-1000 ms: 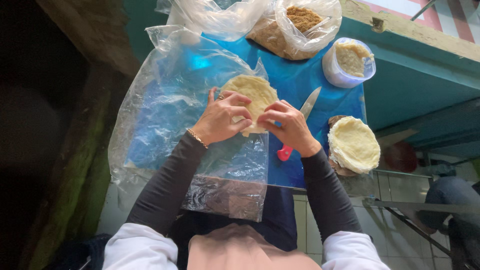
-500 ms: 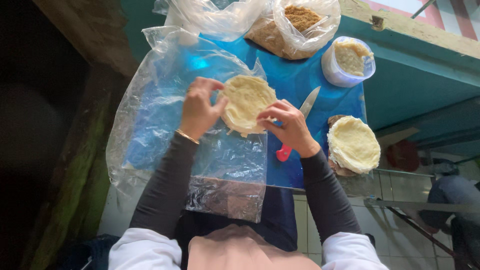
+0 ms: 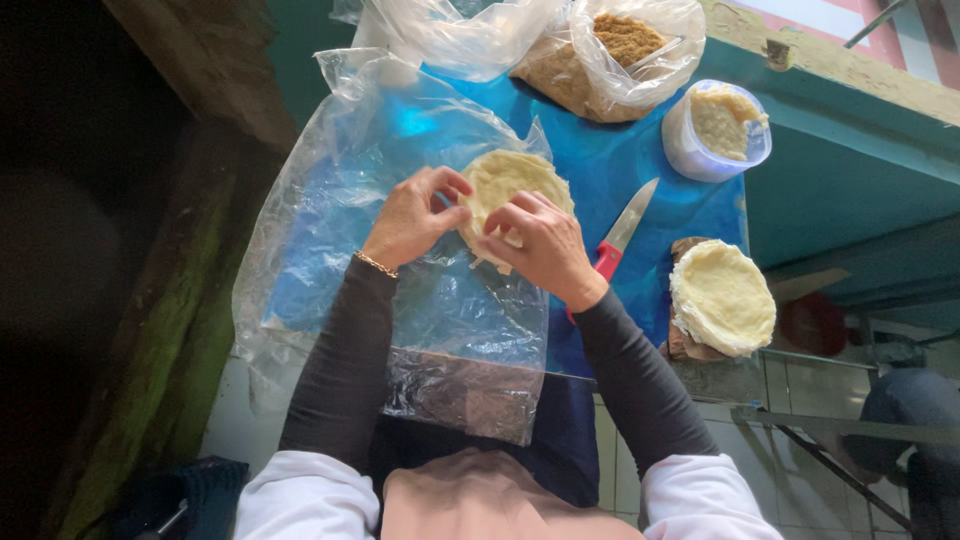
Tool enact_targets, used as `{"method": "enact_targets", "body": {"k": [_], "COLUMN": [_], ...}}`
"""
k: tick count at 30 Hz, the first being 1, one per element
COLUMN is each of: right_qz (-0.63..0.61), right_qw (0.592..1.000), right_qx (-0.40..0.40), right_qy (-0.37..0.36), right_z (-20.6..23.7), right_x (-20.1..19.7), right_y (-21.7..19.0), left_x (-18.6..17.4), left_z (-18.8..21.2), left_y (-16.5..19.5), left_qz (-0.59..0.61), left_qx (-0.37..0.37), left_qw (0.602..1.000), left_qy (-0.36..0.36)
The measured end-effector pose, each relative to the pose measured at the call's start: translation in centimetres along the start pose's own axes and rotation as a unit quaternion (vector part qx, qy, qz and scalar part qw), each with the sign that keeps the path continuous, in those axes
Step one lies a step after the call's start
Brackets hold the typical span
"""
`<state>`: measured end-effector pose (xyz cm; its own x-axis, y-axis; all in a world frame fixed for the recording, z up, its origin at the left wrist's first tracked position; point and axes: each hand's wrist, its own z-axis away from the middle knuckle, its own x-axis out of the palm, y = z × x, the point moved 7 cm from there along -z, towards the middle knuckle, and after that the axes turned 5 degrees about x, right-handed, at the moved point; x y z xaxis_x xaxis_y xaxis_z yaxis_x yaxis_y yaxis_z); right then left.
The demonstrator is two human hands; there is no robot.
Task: The person stretches thin pieces of dough by hand, pulling each piece wide and draping it over a round dough-covered base on the table, pressing the edges down to build up a layered round. A knife rests on the table and a container of dough and a bag of filling sit nearby.
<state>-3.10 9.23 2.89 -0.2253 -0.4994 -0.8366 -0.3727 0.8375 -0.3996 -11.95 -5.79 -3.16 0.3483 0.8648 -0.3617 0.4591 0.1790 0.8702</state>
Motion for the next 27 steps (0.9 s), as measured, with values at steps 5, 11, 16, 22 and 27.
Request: {"method": "enact_targets", "body": {"k": [5,11,16,22,27], "right_qz": [-0.054,0.006,0.041,0.078,0.087], "right_qw": [0.996,0.994,0.993,0.992,0.99], "right_qx": [0.073,0.08,0.029,-0.077,-0.107], "right_qy": [0.013,0.075,0.112,0.062,0.009], "right_z": [0.2,-0.4,-1.9,-5.2,-6.8], "right_x": [0.2,-0.7,-2.0,-0.7,0.0], "right_y": [1.5,2.8,3.5,3.2,3.8], "left_x": [-0.2,0.4,0.4,0.5,0.3], "left_z": [0.0,-0.3,-0.2,0.3,0.2], "left_y": [0.0,0.8,2.6,3.8,3.7], "left_qz": [-0.053,-0.068,-0.095,-0.113,-0.082], "left_qx": [-0.023,0.031,0.119,0.162,0.16], "left_qw": [0.997,0.995,0.985,0.977,0.981], "left_qy": [0.052,0.063,0.084,0.083,0.07]}}
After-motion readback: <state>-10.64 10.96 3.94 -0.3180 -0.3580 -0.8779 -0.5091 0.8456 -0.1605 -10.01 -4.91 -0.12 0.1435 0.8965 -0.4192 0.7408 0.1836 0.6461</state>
